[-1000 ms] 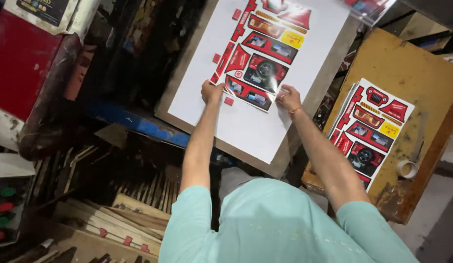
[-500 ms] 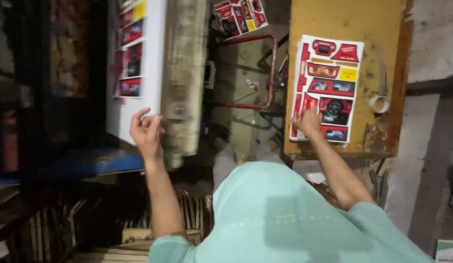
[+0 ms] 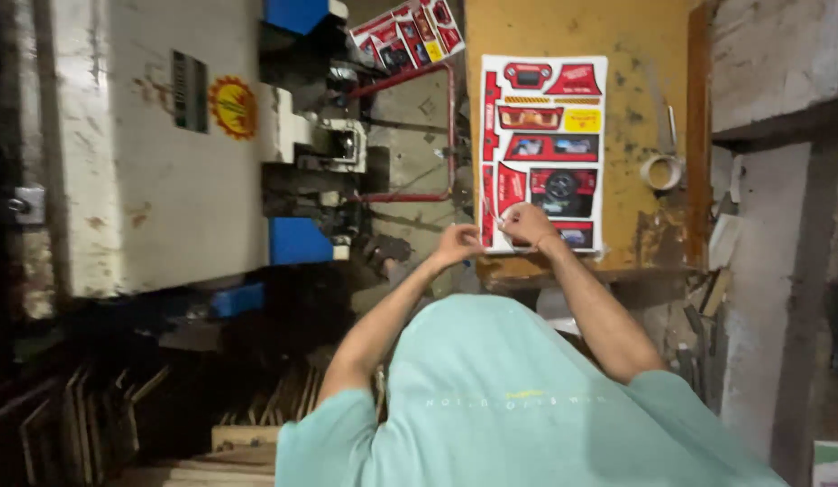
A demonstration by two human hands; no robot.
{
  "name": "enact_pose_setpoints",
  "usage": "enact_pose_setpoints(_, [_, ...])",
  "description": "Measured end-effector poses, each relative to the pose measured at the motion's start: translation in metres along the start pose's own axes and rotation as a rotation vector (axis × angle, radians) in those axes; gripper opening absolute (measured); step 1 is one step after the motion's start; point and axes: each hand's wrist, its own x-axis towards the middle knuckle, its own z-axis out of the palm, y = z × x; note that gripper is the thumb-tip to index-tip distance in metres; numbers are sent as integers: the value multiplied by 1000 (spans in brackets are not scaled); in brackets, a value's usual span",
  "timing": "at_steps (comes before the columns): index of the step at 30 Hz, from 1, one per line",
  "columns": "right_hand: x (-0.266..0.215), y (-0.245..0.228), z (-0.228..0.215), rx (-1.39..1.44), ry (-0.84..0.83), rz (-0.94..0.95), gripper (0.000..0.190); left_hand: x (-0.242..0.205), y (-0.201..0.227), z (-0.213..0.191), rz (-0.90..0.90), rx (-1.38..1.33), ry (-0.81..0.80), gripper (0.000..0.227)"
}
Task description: Collecting and organizing printed decal sheets from a machine in a workshop.
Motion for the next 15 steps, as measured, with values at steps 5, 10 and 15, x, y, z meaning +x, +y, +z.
enact_pose_setpoints(5, [-7,96,-21,526,-87,-87,46,32,75,92,-336,-23,-52,40])
enact_pose_setpoints(10, [-56,174,-44,464,170,125,61,48,134,99,-140,137,507,37])
enact_pose_setpoints(15, [-69,177,-27,1357,-22,69,52,35,262,68,-68,52,334,37])
